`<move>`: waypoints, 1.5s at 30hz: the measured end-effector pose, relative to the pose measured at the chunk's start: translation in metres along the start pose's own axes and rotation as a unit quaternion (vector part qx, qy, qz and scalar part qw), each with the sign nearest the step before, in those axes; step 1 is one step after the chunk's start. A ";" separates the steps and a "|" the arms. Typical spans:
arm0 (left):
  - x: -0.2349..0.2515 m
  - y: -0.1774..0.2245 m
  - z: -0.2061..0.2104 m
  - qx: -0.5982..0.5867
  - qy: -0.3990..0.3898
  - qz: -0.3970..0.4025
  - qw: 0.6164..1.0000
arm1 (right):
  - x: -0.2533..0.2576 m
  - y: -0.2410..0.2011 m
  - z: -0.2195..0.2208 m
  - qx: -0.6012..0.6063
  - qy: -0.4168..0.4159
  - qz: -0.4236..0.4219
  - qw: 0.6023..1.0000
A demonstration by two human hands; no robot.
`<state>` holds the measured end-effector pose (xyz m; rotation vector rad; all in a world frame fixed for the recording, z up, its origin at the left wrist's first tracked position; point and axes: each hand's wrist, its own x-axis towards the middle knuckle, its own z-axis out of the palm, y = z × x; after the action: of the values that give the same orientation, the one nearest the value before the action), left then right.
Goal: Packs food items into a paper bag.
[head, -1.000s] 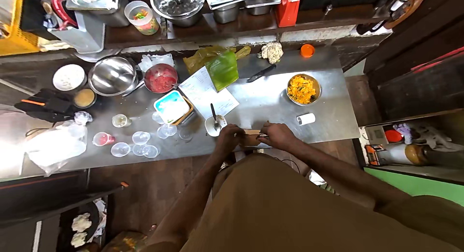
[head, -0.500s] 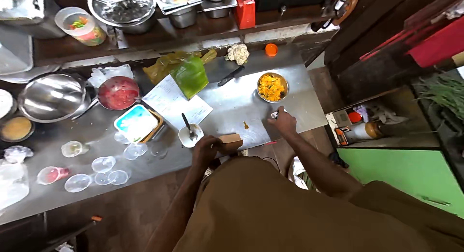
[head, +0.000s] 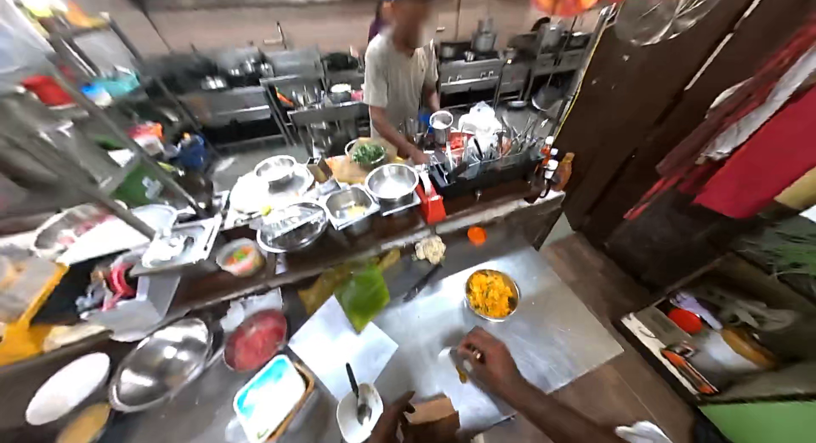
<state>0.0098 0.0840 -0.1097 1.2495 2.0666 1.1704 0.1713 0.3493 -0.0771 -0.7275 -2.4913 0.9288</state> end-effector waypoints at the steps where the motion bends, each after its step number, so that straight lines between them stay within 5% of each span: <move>1: 0.002 0.001 0.001 -0.017 0.017 -0.005 1.000 | 0.002 -0.019 0.010 0.047 -0.004 -0.055 0.997; 7: 0.000 0.006 -0.002 -0.020 0.103 0.004 0.995 | -0.006 -0.059 0.046 0.073 -0.202 -0.269 0.939; 14: -0.012 -0.017 0.007 -0.011 0.121 0.047 0.992 | -0.008 -0.043 0.027 0.053 -0.262 -0.194 0.944; 29: -0.035 -0.025 0.016 0.020 0.099 0.134 0.986 | -0.015 -0.001 0.071 0.038 -0.235 -0.205 0.949; 35: -0.036 -0.027 0.012 0.028 0.085 0.093 0.992 | -0.020 -0.031 0.051 0.034 -0.239 -0.120 0.963; 40: -0.034 -0.027 0.010 0.027 0.064 0.072 0.995 | -0.037 -0.069 0.047 -0.076 -0.327 -0.124 0.934; 45: -0.030 -0.019 0.002 0.042 0.052 0.106 0.992 | -0.041 -0.072 0.062 -0.082 -0.302 -0.109 0.943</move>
<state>0.0167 0.0541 -0.1284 1.5083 2.1168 1.2772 0.1481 0.2489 -0.0785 -0.2084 -3.1316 0.9772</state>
